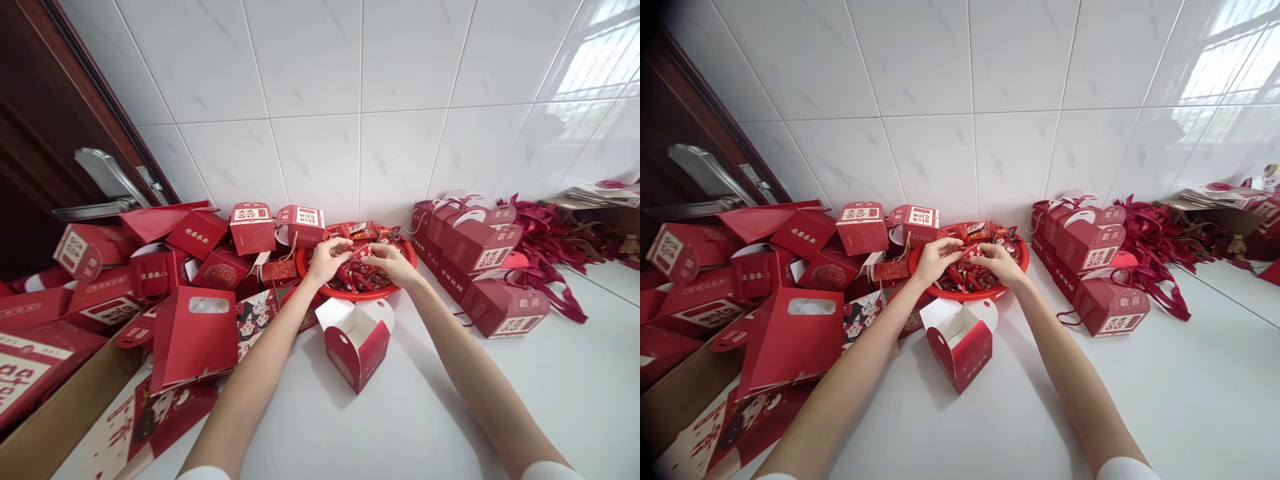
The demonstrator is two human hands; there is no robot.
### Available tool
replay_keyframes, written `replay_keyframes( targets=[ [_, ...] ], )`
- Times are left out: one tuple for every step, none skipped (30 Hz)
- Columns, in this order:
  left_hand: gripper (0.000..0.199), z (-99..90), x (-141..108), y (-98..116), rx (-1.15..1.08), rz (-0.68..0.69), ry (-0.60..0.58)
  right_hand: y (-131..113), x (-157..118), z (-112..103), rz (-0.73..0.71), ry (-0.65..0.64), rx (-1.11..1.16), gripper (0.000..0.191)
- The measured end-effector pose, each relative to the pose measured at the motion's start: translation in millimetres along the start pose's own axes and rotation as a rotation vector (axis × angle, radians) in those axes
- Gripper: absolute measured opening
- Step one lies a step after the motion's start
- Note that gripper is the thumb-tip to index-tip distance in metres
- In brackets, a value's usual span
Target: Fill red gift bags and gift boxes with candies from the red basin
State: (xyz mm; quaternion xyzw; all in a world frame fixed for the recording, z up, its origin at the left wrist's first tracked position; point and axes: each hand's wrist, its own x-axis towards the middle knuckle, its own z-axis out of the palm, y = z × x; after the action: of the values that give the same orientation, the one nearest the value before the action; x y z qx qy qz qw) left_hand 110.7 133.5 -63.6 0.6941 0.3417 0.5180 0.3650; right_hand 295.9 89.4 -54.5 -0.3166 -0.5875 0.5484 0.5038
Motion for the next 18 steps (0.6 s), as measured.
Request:
replay_keyframes(
  targets=[
    [0.021,0.2,-0.2,0.3,0.003,0.0,-0.001,0.5,0.2,0.0,-0.009,0.012,-0.003,0.027],
    [0.021,0.3,-0.4,0.7,0.005,0.0,0.002,1.1,0.5,-0.1,-0.018,0.027,-0.007,0.027],
    [0.021,0.5,-0.6,1.0,0.005,0.0,0.009,1.9,0.8,-0.2,-0.027,0.046,-0.012,0.027],
    [0.022,0.6,-0.8,1.3,0.004,-0.001,0.019,2.7,1.2,-0.4,-0.037,0.068,-0.016,0.027],
    [0.021,0.6,-1.0,1.5,0.001,-0.002,0.03,3.5,1.7,-0.7,-0.045,0.093,-0.021,0.028],
    [0.021,0.6,-1.1,1.5,-0.001,-0.006,0.041,4.2,2.1,-1.0,-0.051,0.113,-0.025,0.029],
    [0.021,0.4,-1.1,1.4,-0.003,-0.012,0.053,4.9,2.6,-1.2,-0.052,0.128,-0.026,0.029],
    [0.02,0.2,-1.1,1.1,-0.005,-0.02,0.064,5.5,3.0,-1.5,-0.054,0.142,-0.024,0.03],
    [0.019,-0.1,-1.1,0.6,-0.006,-0.027,0.073,6.0,3.4,-1.7,-0.057,0.152,-0.021,0.03],
    [0.019,-0.5,-1.1,0.1,-0.008,-0.032,0.081,6.3,3.7,-1.8,-0.062,0.162,-0.018,0.031],
    [0.019,-0.8,-1.1,-0.6,-0.009,-0.036,0.086,6.6,4.0,-2.0,-0.067,0.172,-0.017,0.031],
    [0.018,-1.1,-1.1,-1.2,-0.009,-0.038,0.09,6.7,4.2,-2.0,-0.071,0.183,-0.019,0.031],
    [0.018,-1.3,-1.2,-1.8,-0.007,-0.038,0.094,6.7,4.3,-2.0,-0.072,0.195,-0.021,0.031],
    [0.018,-1.5,-1.3,-2.3,-0.004,-0.038,0.095,6.7,4.4,-2.0,-0.067,0.204,-0.022,0.032],
    [0.017,-1.6,-1.4,-2.7,0.001,-0.04,0.096,6.6,4.4,-2.0,-0.056,0.21,-0.019,0.033],
    [0.017,-1.6,-1.5,-2.9,0.007,-0.041,0.098,6.5,4.3,-1.9,-0.041,0.214,-0.011,0.034],
    [0.017,-1.5,-1.6,-2.8,0.014,-0.043,0.1,6.4,4.3,-1.8,-0.029,0.219,0.0,0.036],
    [0.016,-1.3,-1.6,-2.6,0.02,-0.045,0.102,6.3,4.2,-1.7,-0.02,0.224,0.013,0.037]
  ],
)
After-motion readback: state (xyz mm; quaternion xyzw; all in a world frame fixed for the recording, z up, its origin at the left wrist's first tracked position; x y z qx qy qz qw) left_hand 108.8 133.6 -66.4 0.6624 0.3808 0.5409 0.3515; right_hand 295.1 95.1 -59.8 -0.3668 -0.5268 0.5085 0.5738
